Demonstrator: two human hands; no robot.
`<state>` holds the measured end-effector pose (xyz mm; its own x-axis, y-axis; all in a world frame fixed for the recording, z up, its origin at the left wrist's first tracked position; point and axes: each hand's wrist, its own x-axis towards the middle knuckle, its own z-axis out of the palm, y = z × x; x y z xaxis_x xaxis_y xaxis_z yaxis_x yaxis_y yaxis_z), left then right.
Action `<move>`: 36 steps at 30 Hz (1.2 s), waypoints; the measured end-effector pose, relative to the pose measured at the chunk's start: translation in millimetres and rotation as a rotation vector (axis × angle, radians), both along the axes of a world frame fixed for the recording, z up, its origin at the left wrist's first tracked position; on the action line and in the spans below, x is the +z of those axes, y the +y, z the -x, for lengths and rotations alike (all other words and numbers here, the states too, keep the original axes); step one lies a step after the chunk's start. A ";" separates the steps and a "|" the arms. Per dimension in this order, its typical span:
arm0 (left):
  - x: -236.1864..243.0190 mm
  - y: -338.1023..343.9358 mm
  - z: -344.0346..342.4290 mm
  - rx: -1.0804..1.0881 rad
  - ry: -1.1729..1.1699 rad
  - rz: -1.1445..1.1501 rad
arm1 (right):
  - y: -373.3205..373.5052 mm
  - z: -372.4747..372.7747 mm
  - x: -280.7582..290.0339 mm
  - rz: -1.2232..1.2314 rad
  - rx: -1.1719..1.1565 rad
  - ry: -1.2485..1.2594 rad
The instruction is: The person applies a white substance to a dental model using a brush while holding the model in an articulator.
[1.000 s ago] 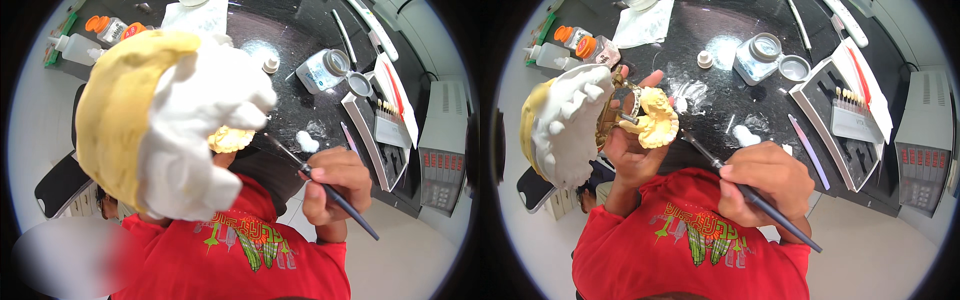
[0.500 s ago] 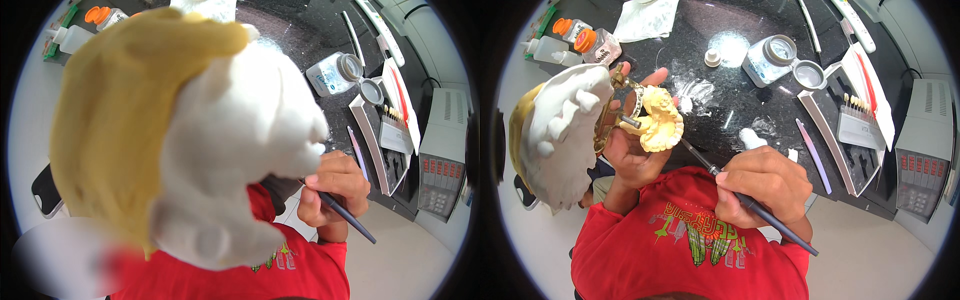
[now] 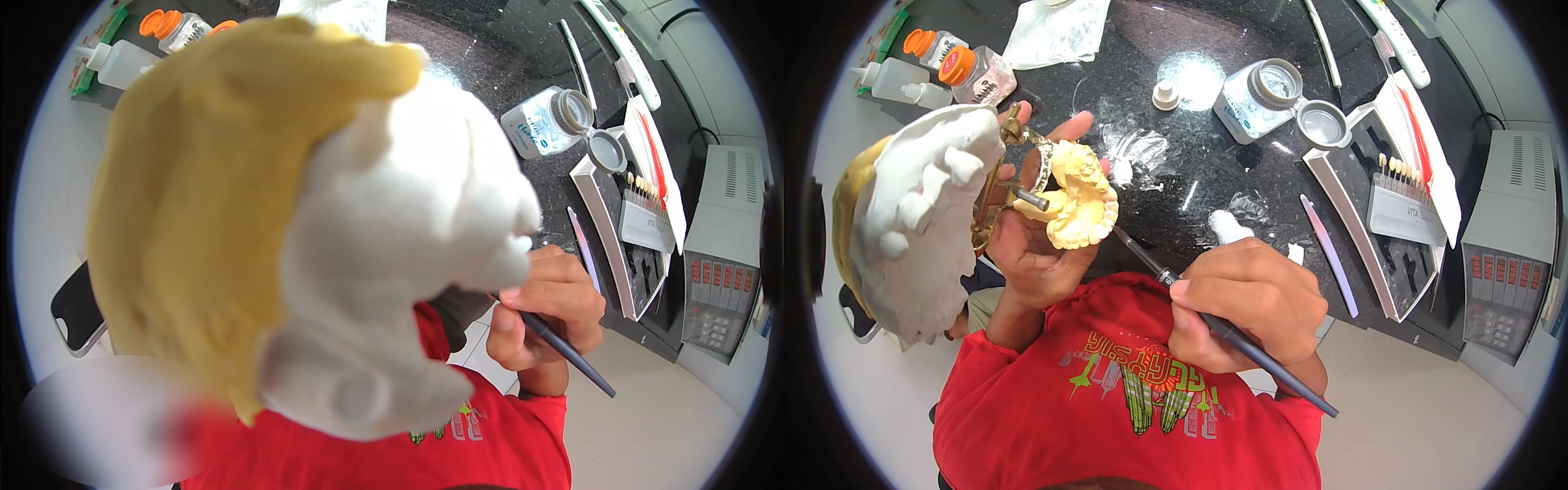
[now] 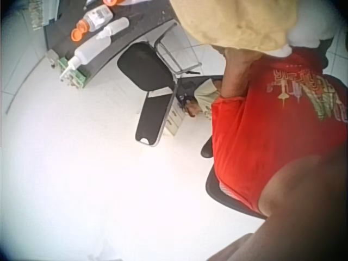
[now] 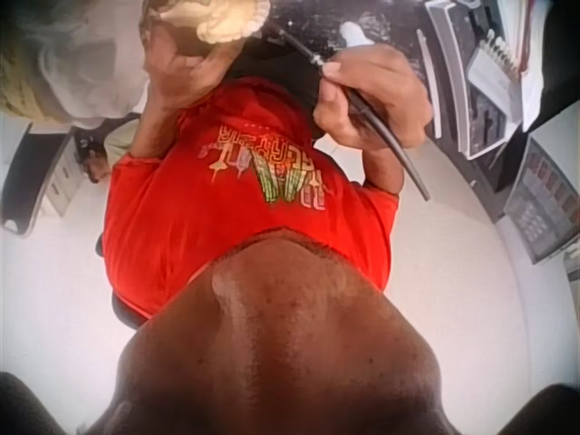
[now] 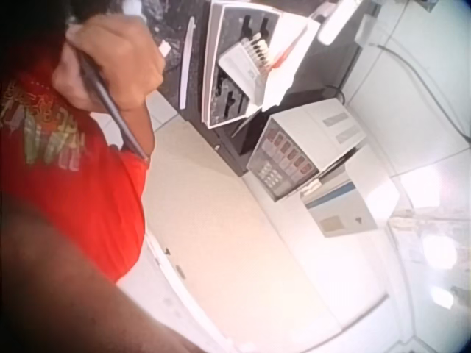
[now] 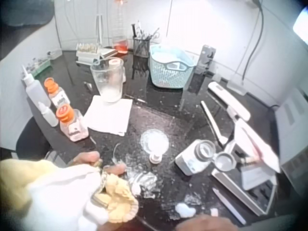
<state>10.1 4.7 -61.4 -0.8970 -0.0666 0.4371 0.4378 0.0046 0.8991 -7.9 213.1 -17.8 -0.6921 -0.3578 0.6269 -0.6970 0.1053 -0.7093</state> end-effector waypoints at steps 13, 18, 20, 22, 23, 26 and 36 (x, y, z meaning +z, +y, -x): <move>-2.7 2.3 1.4 -0.011 -0.014 -0.008 | 3.6 0.3 3.9 -0.030 -0.008 -0.005; -2.1 2.6 -1.1 0.006 -0.049 -0.020 | 3.6 -0.6 3.4 -0.016 -0.009 -0.011; 0.2 0.4 -1.0 0.003 -0.064 0.015 | 4.6 -0.4 3.7 -0.018 -0.014 -0.010; 0.2 -0.3 -0.1 -0.010 -0.064 0.047 | 4.8 -0.6 3.9 -0.019 -0.019 -0.009; -2.1 0.2 0.5 -0.015 -0.040 0.028 | 4.7 -0.9 4.0 -0.018 -0.017 -0.015; -10.8 -2.2 0.4 -0.023 -0.003 -0.006 | 3.2 -0.7 4.2 -0.017 -0.013 -0.015; 3.7 0.6 2.0 0.008 -0.028 0.089 | 2.3 1.4 5.3 -0.021 -0.011 0.006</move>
